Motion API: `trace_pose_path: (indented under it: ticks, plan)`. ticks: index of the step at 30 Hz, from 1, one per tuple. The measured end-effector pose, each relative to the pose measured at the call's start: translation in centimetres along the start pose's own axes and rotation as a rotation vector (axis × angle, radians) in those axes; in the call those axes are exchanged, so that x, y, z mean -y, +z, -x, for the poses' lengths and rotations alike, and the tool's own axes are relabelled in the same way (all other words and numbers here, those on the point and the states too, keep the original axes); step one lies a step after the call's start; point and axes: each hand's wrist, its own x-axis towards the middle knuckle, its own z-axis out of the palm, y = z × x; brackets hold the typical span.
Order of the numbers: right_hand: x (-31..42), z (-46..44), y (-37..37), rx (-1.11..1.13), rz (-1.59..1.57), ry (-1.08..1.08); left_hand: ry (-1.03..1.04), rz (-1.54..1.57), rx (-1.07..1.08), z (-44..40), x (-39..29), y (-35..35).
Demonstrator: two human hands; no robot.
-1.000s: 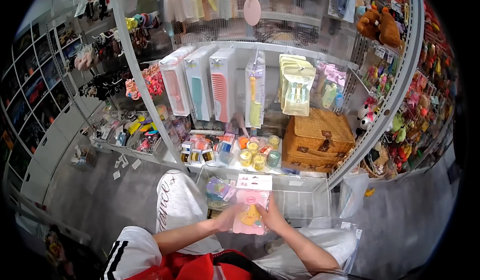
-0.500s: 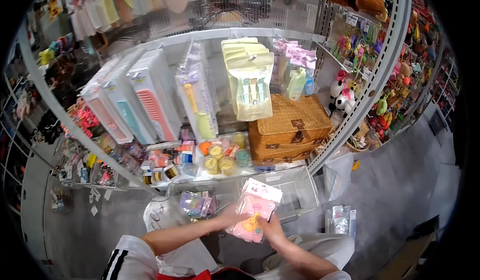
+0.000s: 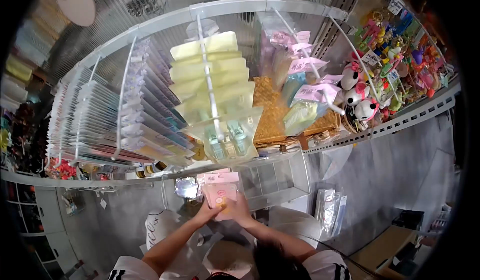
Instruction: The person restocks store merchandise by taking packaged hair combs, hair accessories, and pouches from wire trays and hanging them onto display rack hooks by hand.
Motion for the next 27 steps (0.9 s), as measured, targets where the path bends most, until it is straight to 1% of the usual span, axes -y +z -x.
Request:
trace_pose_path:
  ticks: [1,2,3,4,6,7,8,10,11,13,14,16,18,20,21,23,25,26,27]
  plan:
    - [3.5,2.0,-0.5,-0.072,0.068,0.001,0.138,0.07,-0.027,1.4,0.9,1.1]
    - [5.9,4.0,-1.1,0.001,-0.024,0.073,0.283,0.138,-0.058,3.1,1.8,2.4]
    - [7.9,6.3,-1.8,0.073,-0.116,0.142,0.147,0.162,-0.099,5.4,2.3,2.9]
    - [9.4,8.9,-2.5,0.145,-0.204,0.214,0.096,0.138,-0.096,7.8,2.6,3.4]
    - [8.7,13.8,-3.5,0.257,-0.194,0.405,0.024,0.111,-0.118,12.0,2.5,4.5]
    - [11.3,15.1,-4.9,0.337,-0.177,0.5,-0.192,0.159,-0.109,14.6,-0.1,5.7]
    - [13.8,16.4,-6.9,0.342,-0.652,0.552,-0.231,0.055,-0.08,16.3,-1.7,6.7]
    - [12.2,20.0,-8.5,0.309,-0.625,0.574,-0.297,-0.149,-0.01,18.5,-4.6,8.5]
    - [14.3,20.5,-10.1,0.323,-0.603,0.573,-0.212,-0.092,-0.01,19.6,-6.3,10.2]
    - [19.4,20.0,-13.7,0.338,-0.558,0.566,0.069,-0.09,-0.127,19.1,-4.8,12.7]
    - [19.8,20.1,-15.0,0.334,-0.595,0.541,0.206,-0.091,-0.187,19.0,-4.0,14.4]
    - [21.4,19.7,-18.0,0.247,-0.614,0.621,0.144,0.102,-0.237,19.4,-6.1,18.4]
    - [22.3,18.8,-21.9,0.269,-0.658,0.607,0.058,0.341,-0.259,20.2,-7.4,22.1]
    - [25.8,16.6,-26.2,0.237,-0.588,0.606,-0.016,0.624,-0.229,20.1,-8.5,25.6]
    - [27.0,15.9,-28.4,0.205,-0.577,0.567,-0.055,0.688,-0.195,20.3,-9.4,26.9]
    - [28.2,14.1,-32.0,0.109,-0.541,0.484,-0.047,0.647,-0.125,21.1,-11.8,29.1]
    - [28.2,12.2,-34.7,0.019,-0.565,0.462,-0.034,0.588,-0.035,22.6,-14.2,29.8]
    - [28.7,11.1,-35.4,-0.023,-0.559,0.446,0.022,0.554,0.017,23.1,-14.9,29.6]
    - [29.2,10.0,-35.8,-0.019,-0.532,0.388,0.073,0.512,0.078,23.4,-15.4,29.0]
